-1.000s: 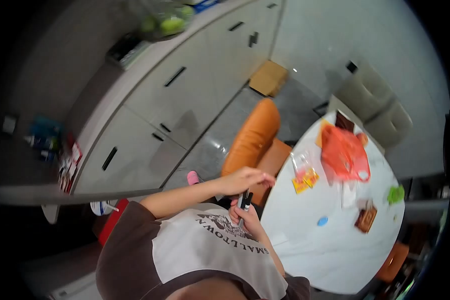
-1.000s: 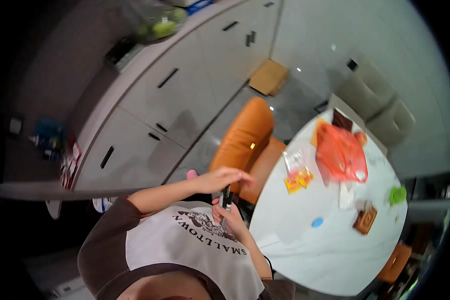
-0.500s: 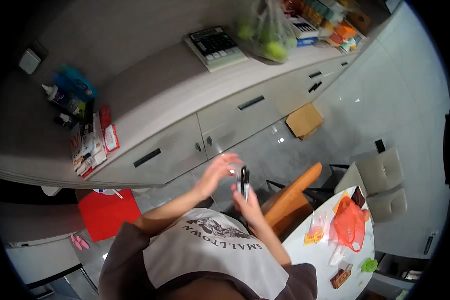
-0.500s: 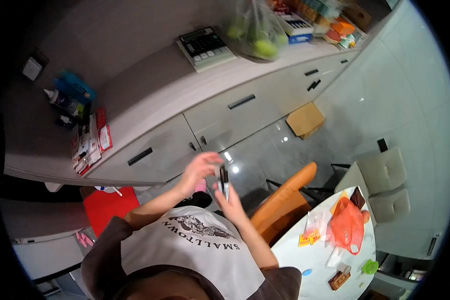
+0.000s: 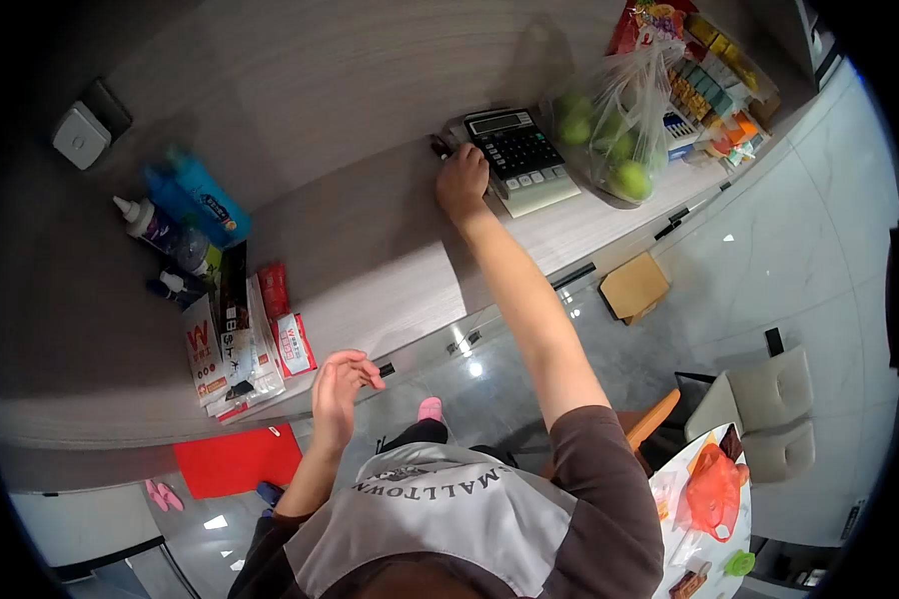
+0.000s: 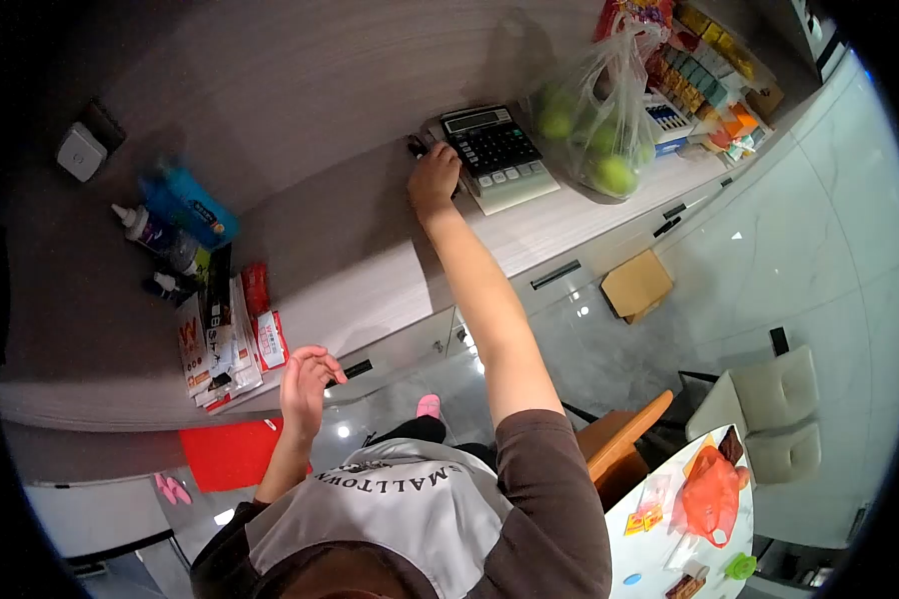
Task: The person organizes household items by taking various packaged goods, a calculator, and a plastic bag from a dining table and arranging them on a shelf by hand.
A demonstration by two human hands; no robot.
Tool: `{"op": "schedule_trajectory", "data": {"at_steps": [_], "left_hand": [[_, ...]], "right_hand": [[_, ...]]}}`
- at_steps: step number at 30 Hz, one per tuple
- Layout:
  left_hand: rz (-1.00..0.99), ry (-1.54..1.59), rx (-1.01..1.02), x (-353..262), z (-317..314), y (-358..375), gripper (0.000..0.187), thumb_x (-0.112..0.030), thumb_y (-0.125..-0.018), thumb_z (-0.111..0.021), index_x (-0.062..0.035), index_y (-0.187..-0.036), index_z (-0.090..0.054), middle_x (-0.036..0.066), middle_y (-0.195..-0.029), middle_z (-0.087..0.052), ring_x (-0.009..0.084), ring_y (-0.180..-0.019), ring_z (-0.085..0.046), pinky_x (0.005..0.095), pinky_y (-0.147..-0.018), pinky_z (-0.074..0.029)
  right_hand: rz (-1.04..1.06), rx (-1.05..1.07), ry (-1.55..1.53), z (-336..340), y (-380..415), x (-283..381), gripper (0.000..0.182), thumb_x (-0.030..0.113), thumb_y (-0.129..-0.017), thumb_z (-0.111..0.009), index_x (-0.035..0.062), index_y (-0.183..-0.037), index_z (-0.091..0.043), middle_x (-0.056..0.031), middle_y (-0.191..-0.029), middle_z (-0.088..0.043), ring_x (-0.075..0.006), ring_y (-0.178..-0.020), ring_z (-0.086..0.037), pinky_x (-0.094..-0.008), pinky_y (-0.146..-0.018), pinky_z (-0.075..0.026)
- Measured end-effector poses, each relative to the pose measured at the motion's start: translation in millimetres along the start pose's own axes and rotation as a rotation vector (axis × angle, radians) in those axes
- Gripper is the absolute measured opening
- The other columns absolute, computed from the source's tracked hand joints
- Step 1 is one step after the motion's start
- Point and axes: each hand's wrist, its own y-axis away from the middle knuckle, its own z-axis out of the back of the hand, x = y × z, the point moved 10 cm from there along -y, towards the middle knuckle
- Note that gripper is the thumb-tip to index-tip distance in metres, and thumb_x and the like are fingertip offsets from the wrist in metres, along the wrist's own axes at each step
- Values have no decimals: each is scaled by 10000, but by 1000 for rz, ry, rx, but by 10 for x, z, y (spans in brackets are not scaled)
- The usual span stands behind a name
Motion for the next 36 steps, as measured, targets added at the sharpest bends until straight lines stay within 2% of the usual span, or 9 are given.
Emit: {"op": "schedule_trajectory", "data": {"at_steps": [4, 10, 14, 15, 19, 27, 29, 32, 36], "left_hand": [[60, 1, -16, 18, 55, 38, 366, -294, -895, -289, 27, -972, -447, 139, -804, -529, 218, -700, -527, 317, -675, -413], [125, -31, -120, 153, 165, 79, 293, -264, -879, -343, -2, -940, -460, 103, -761, -485, 189, -696, -490, 276, -642, -407], [130, -21, 11, 266, 153, 17, 321, -299, -900, -329, -20, -982, -464, 70, -799, -476, 153, -737, -456, 263, -655, -387], [128, -57, 40, 285, 60, -1, 317, -294, -901, -329, -20, -984, -464, 66, -808, -474, 148, -745, -451, 262, -658, -384], [168, -149, 161, 429, -344, -92, 326, -290, -903, -331, -13, -1017, -460, 56, -835, -464, 137, -757, -442, 258, -663, -384], [361, -290, 559, 1437, -1759, 325, 332, -265, -891, -358, 3, -1053, -468, 60, -799, -509, 134, -686, -479, 257, -646, -400], [428, -285, 707, 1738, -2132, 667, 322, -259, -890, -364, 2, -1042, -475, 64, -804, -520, 135, -678, -488, 255, -647, -399], [515, -311, 796, 2071, -2525, 1103, 308, -257, -889, -376, -1, -1022, -485, 60, -796, -529, 138, -670, -499, 256, -650, -391], [520, -346, 805, 2182, -2914, 1531, 291, -253, -889, -388, -13, -1016, -491, 52, -787, -531, 135, -672, -499, 256, -633, -383]], "right_hand": [[129, -20, 55, 29, -15, 31, 317, 202, -774, -449, 30, -998, -593, -114, -1081, -486, -273, -1047, -383, -346, -883, -304], [-112, -360, -650, 195, 138, -406, 307, 151, -748, -459, 24, -1023, -506, -112, -1023, -491, -256, -1021, -431, -392, -941, -281], [154, -321, -338, 316, 243, -35, 250, 219, -738, -483, 90, -920, -596, -106, -983, -536, -256, -1025, -450, -436, -882, -318], [232, -584, -267, 532, 544, -117, 267, 248, -735, -492, 101, -925, -610, -110, -992, -529, -269, -1070, -414, -447, -893, -305], [195, -735, -556, 1675, 1896, -1146, 261, 228, -672, -602, 92, -893, -578, -109, -925, -511, -294, -1018, -431, -436, -876, -320], [-882, -559, -427, 1520, 5910, -3781, 163, 128, -727, -600, 32, -656, -489, -101, -681, -502, -289, -684, -473, -372, -630, -359], [-1072, -583, -165, 1661, 6811, -4215, 247, 210, -688, -656, 22, -767, -517, -128, -813, -513, -299, -792, -465, -385, -715, -364], [-1398, -495, 168, 1646, 7700, -4965, 824, 378, -605, -695, 44, -1238, -286, -227, -1250, -263, -383, -1153, -267, -472, -926, -258], [-1645, -413, 296, 1556, 8079, -5966, 887, 351, -579, -713, 70, -1274, -238, -216, -1317, -186, -370, -1219, -201, -485, -956, -232]]}}
